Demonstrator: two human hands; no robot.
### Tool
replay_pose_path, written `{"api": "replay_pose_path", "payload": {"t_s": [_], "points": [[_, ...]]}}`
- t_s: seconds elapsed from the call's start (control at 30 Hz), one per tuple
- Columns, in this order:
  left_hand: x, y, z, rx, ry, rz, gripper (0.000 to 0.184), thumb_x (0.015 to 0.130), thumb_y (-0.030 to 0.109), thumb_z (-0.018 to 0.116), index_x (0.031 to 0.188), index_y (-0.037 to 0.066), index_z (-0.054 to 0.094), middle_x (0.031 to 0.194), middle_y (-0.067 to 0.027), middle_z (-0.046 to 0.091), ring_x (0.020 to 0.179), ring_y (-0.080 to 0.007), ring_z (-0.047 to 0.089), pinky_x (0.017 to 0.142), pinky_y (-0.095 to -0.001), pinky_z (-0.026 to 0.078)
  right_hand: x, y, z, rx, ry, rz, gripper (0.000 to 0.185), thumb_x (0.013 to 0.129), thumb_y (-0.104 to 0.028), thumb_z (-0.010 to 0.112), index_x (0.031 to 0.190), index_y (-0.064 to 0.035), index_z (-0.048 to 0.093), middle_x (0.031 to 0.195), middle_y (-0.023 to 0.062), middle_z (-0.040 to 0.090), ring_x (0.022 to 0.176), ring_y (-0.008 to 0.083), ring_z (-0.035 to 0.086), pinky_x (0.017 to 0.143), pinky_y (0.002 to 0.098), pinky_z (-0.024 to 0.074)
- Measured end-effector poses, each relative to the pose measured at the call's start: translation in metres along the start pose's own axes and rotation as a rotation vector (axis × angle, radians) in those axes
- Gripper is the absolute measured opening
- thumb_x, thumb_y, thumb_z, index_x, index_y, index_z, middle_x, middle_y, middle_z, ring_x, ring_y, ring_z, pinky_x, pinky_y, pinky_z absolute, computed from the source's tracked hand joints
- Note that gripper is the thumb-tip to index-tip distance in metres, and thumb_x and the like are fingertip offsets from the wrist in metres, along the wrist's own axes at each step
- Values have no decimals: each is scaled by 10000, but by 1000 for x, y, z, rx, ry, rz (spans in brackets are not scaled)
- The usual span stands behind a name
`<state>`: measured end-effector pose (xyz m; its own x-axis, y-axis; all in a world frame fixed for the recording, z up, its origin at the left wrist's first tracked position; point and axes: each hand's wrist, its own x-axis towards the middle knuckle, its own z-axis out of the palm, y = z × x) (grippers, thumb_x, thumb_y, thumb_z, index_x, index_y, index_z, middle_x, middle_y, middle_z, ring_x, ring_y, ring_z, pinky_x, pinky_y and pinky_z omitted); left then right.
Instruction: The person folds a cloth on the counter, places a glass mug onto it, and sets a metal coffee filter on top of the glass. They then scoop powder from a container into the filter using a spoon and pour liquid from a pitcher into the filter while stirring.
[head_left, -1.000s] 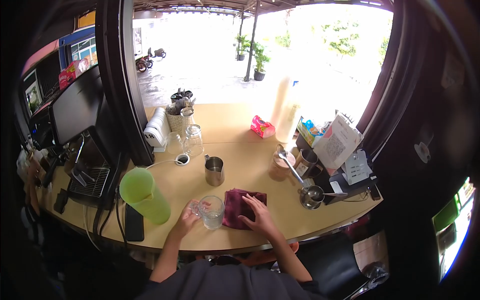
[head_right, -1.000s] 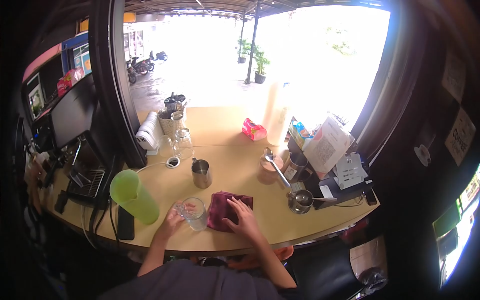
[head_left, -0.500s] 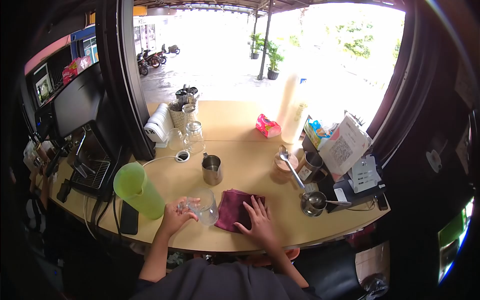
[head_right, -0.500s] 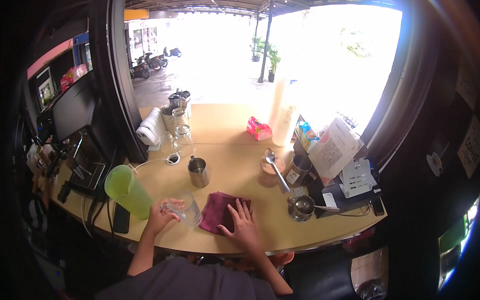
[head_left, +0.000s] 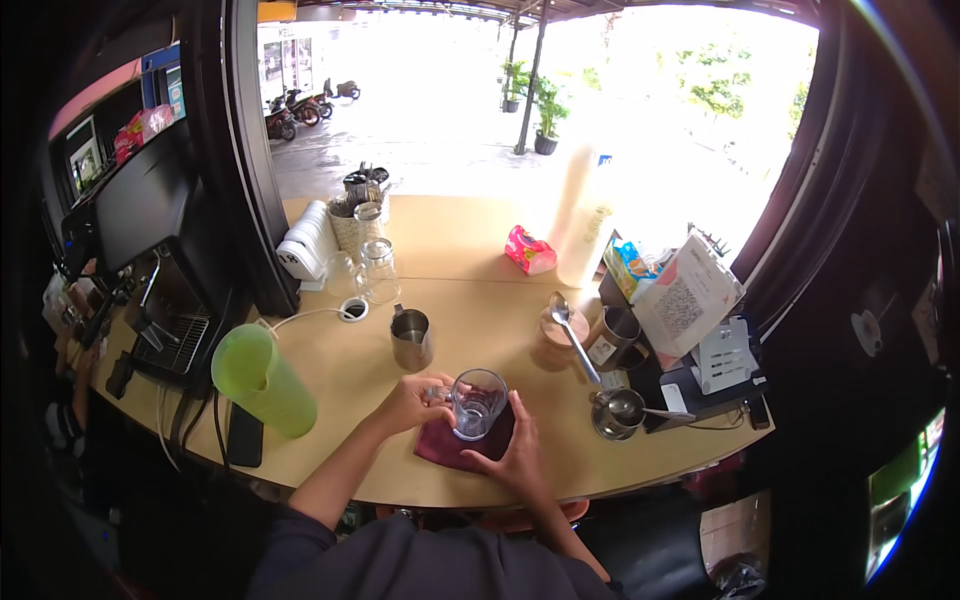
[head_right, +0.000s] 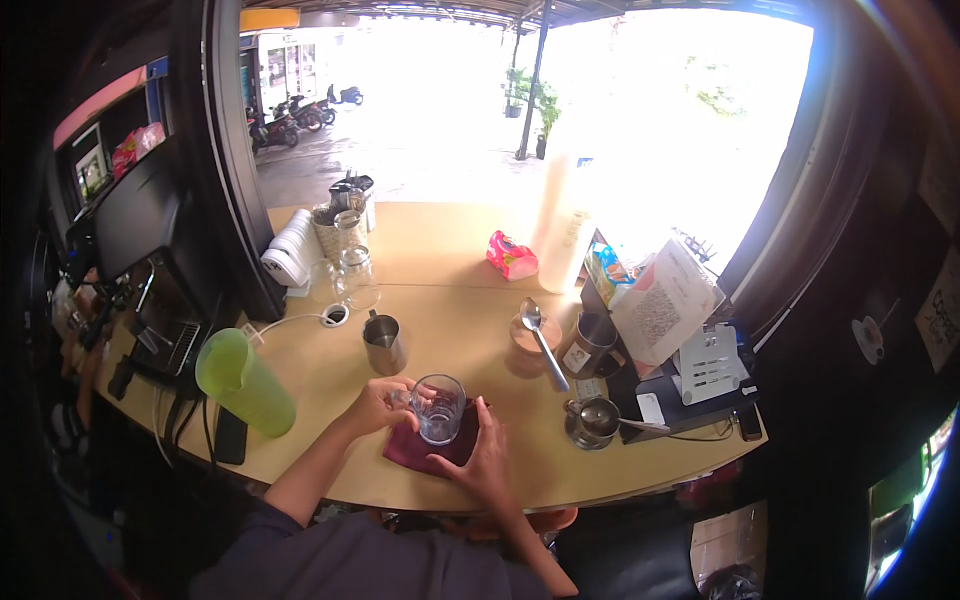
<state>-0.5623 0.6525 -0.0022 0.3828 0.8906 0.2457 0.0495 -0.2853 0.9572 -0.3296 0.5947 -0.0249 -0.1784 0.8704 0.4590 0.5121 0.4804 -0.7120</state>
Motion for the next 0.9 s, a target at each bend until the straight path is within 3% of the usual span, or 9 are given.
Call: {"api": "replay_pose_path", "payload": {"t_s": [0.13, 0.2, 0.27, 0.33, 0.4, 0.67, 0.73, 0.9], "points": [[-1, -11, 3, -22, 10, 24, 401, 712, 3, 808, 1092, -18, 682, 1056, -36, 674, 844, -48, 599, 668, -214, 489, 3, -5, -2, -102, -56, 1, 1014, 660, -436, 848, 1435, -49, 321, 1402, 190, 449, 1370, 380, 349, 1113, 584, 228], [-3, -18, 1, -37, 2, 9, 406, 712, 11, 810, 1096, -16, 679, 1050, -35, 671, 819, -45, 588, 692, -221, 497, 4, -7, -1, -143, -63, -16, 843, 685, -395, 840, 1348, -65, 438, 1319, 168, 534, 1349, 372, 387, 1105, 593, 235], [-4, -22, 1, -52, -3, -7, 411, 712, 18, 813, 1099, -15, 676, 1044, -33, 669, 794, -43, 577, 716, -228, 506, 3, -3, 2, -151, -67, -3, 780, 696, -371, 835, 1311, -66, 464, 1296, 158, 553, 1342, 361, 401, 1104, 596, 233], [-4, -16, 6, 32, 35, 180, 416, 702, 57, 832, 1084, -1, 677, 974, -7, 645, 720, -35, 522, 739, -233, 497, 4, -3, 4, -158, -72, 8, 717, 708, -346, 830, 1274, -67, 491, 1274, 147, 573, 1335, 350, 415, 1104, 598, 232], [-6, -17, 5, 64, 28, 147, 431, 691, 83, 846, 1080, 12, 675, 933, 5, 626, 701, -38, 500, 739, -234, 489, 6, -8, 2, -151, -71, 26, 648, 727, -318, 818, 1238, -67, 509, 1254, 146, 586, 1326, 330, 433, 1103, 596, 232], [-9, -11, 7, 68, -20, -4, 514, 659, 165, 886, 1104, 59, 653, 851, 30, 594, 701, -51, 506, 716, -231, 479, 8, -11, 2, -149, -70, 41, 606, 739, -295, 810, 1217, -74, 510, 1255, 151, 583, 1325, 331, 436, 1105, 596, 219], [-7, -14, 7, 131, -20, 127, 511, 656, 178, 889, 1096, 63, 656, 896, 27, 614, 716, -54, 527, 721, -233, 484, 7, -14, 2, -141, -59, 59, 605, 740, -295, 809, 1217, -75, 509, 1259, 152, 581, 1326, 331, 435, 1107, 595, 213], [-5, -16, 9, 154, -43, 190, 550, 649, 218, 897, 1114, 66, 647, 947, 19, 629, 736, -63, 549, 723, -240, 486, 5, -16, 2, -139, -52, 66, 624, 732, -314, 811, 1226, -79, 511, 1282, 168, 569, 1333, 329, 427, 1116, 568, 208]]}}
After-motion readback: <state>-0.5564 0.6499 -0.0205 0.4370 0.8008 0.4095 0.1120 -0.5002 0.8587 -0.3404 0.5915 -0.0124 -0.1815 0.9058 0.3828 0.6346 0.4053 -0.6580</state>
